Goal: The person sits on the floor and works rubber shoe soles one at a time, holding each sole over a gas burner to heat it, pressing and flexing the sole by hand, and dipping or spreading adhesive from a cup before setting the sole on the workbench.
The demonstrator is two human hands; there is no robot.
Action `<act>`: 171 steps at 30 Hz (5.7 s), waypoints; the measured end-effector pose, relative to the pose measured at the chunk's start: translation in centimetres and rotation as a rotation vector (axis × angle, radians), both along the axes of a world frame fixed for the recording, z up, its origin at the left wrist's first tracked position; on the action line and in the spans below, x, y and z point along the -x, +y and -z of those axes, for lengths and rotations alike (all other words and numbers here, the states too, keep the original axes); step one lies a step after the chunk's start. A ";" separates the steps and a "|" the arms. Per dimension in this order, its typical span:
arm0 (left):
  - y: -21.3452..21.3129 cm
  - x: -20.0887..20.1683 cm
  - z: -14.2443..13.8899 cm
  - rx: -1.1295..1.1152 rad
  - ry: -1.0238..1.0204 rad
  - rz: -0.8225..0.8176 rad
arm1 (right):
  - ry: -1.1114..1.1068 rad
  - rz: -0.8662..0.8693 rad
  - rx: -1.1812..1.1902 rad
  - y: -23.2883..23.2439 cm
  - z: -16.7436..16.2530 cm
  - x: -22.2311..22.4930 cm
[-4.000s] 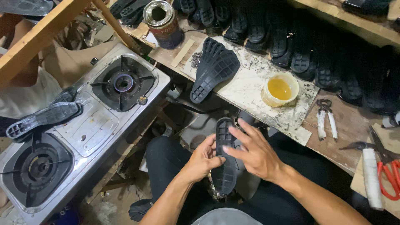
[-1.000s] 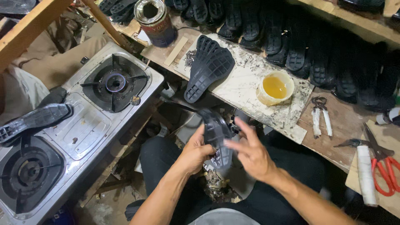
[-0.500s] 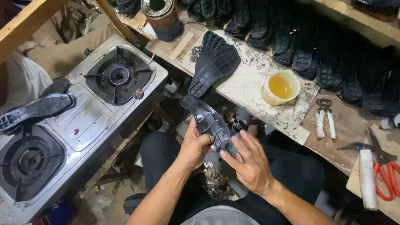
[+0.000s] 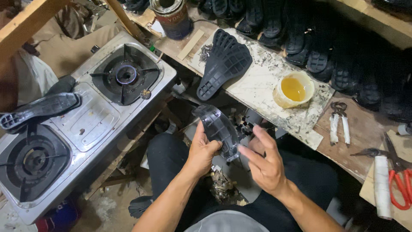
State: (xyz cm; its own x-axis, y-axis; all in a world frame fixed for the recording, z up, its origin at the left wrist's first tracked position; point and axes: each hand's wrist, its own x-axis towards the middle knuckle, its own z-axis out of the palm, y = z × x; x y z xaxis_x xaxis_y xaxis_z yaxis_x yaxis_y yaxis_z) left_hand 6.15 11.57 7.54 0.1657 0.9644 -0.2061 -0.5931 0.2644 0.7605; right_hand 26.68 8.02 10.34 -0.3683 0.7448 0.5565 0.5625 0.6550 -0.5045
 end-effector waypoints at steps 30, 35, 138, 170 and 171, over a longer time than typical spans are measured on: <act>-3.6 0.4 3.4 0.105 -0.760 0.377 | -0.298 0.336 0.076 9.2 -3.6 -6.6; -3.9 0.9 1.9 0.074 -0.745 0.335 | -0.417 0.465 0.106 10.9 -3.1 -10.2; 0.9 10.0 4.0 -0.142 0.656 -0.155 | -0.554 -0.348 -0.229 17.1 -3.5 6.5; -3.6 3.8 6.3 0.179 0.315 0.064 | -0.438 0.419 0.096 13.5 -2.7 -12.3; -3.5 3.9 6.2 0.138 0.307 0.067 | -0.410 0.409 0.112 12.9 -2.6 -12.3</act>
